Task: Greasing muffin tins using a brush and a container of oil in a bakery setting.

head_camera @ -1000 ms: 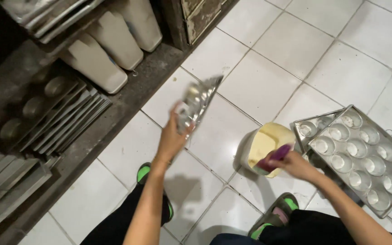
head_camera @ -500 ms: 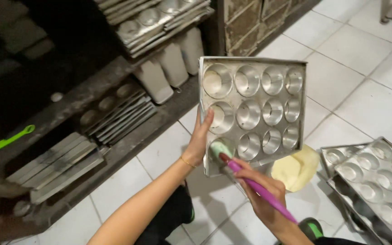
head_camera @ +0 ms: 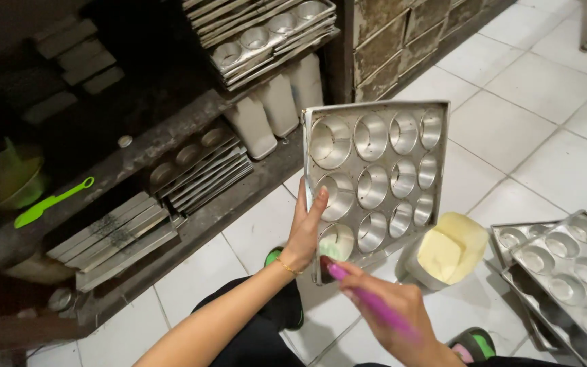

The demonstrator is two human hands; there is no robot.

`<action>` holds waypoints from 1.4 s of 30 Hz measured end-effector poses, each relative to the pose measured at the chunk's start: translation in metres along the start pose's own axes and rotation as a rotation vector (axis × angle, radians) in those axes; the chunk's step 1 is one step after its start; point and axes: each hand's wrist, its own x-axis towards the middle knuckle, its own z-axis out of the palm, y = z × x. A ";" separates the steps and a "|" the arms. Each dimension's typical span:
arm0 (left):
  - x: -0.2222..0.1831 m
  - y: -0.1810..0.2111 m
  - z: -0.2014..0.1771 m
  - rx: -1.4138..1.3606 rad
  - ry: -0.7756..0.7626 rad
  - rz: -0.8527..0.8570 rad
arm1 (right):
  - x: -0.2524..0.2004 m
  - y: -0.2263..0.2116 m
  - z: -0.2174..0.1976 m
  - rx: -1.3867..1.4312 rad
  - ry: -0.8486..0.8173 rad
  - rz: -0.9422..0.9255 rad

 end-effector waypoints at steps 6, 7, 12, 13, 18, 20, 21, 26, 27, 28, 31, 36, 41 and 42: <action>-0.002 -0.006 -0.001 -0.055 -0.043 -0.010 | -0.011 0.036 -0.014 0.923 0.442 0.656; -0.004 -0.007 -0.001 -0.078 -0.046 -0.033 | -0.011 0.037 -0.021 1.070 0.588 0.694; -0.012 -0.026 0.002 -0.025 -0.094 -0.087 | 0.033 0.014 -0.016 0.791 0.604 0.579; -0.011 -0.028 0.001 -0.013 -0.101 -0.099 | 0.039 0.016 -0.012 0.760 0.560 0.566; -0.012 -0.007 -0.004 0.012 -0.153 -0.074 | 0.050 0.013 -0.036 0.565 0.266 0.414; -0.011 -0.015 -0.006 0.027 -0.185 -0.050 | 0.055 0.011 -0.045 0.334 0.250 0.256; -0.011 -0.025 -0.010 0.005 -0.171 -0.091 | 0.055 0.013 -0.046 0.116 0.126 -0.026; -0.003 -0.041 -0.016 -0.015 -0.109 -0.172 | 0.057 0.006 -0.050 -0.295 0.086 -0.437; -0.002 -0.042 -0.015 0.020 -0.118 -0.147 | 0.060 0.003 -0.052 -0.213 -0.056 -0.296; -0.004 -0.043 -0.012 0.055 -0.135 -0.128 | 0.061 -0.002 -0.056 -0.133 -0.193 -0.144; -0.010 -0.030 -0.007 -0.104 -0.244 -0.154 | 0.064 0.021 -0.055 0.165 -0.393 0.355; -0.013 -0.009 -0.008 -0.148 -0.313 -0.157 | 0.032 0.030 -0.069 0.343 0.246 0.204; -0.022 0.001 0.000 -0.092 -0.347 -0.175 | 0.062 0.023 -0.074 0.158 0.365 0.101; -0.020 0.001 0.002 -0.086 -0.357 -0.189 | 0.070 0.023 -0.070 0.088 0.314 0.074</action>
